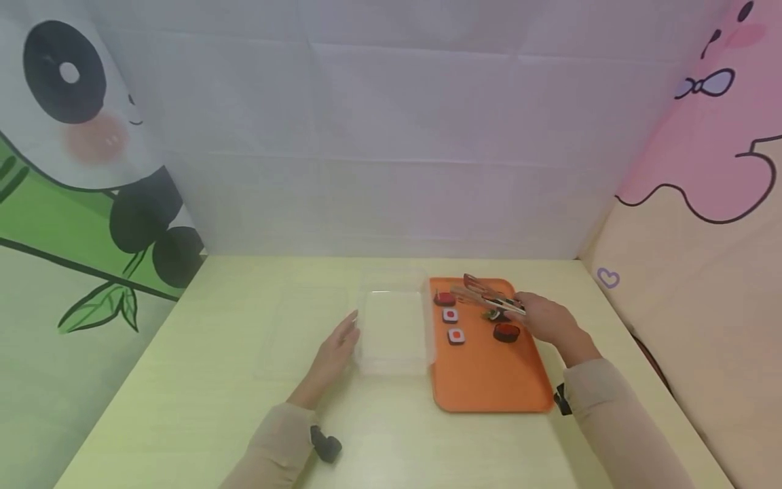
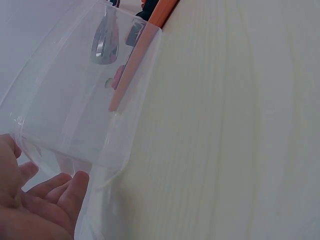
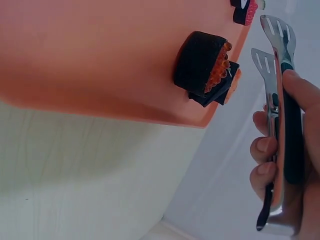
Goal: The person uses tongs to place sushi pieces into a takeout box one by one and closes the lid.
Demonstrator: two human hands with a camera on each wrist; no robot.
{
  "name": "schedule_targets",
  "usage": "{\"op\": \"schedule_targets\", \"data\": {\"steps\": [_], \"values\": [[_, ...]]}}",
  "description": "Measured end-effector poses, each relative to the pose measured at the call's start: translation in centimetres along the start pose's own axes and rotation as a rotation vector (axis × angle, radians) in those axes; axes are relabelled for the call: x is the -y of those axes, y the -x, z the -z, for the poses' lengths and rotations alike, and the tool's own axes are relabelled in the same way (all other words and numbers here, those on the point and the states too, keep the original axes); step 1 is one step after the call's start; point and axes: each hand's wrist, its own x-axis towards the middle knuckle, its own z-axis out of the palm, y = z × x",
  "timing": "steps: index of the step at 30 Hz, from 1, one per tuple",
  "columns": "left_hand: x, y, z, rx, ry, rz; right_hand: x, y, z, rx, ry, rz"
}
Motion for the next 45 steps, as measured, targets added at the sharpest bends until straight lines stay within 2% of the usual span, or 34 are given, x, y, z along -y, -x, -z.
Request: {"op": "schedule_targets", "data": {"steps": [16, 21, 28, 33, 36, 42, 45], "values": [[0.0, -0.1, -0.1, -0.020, -0.010, 0.002, 1.8, -2.8, -0.6, 0.055, 0.149, 0.065], [0.0, -0.1, -0.2, -0.016, -0.006, 0.000, 1.9, -2.9, -0.7, 0.039, 0.179, 0.091], [0.0, 0.0, 0.0, -0.017, 0.002, 0.008, 1.6, -2.3, -0.6, 0.024, 0.181, 0.063], [0.1, 0.1, 0.1, -0.013, 0.002, 0.006, 1.6, -1.4, 0.4, -0.031, 0.176, 0.054], [0.1, 0.2, 0.2, -0.017, 0.000, 0.007, 2.1, -1.0, 1.3, -0.077, 0.172, 0.076], [0.1, 0.2, 0.3, -0.011, 0.012, 0.003, 3.8, -0.9, 2.4, -0.139, 0.190, 0.131], [0.1, 0.2, 0.2, -0.014, 0.012, 0.004, 4.8, -1.0, 2.5, -0.144, 0.187, 0.138]]}}
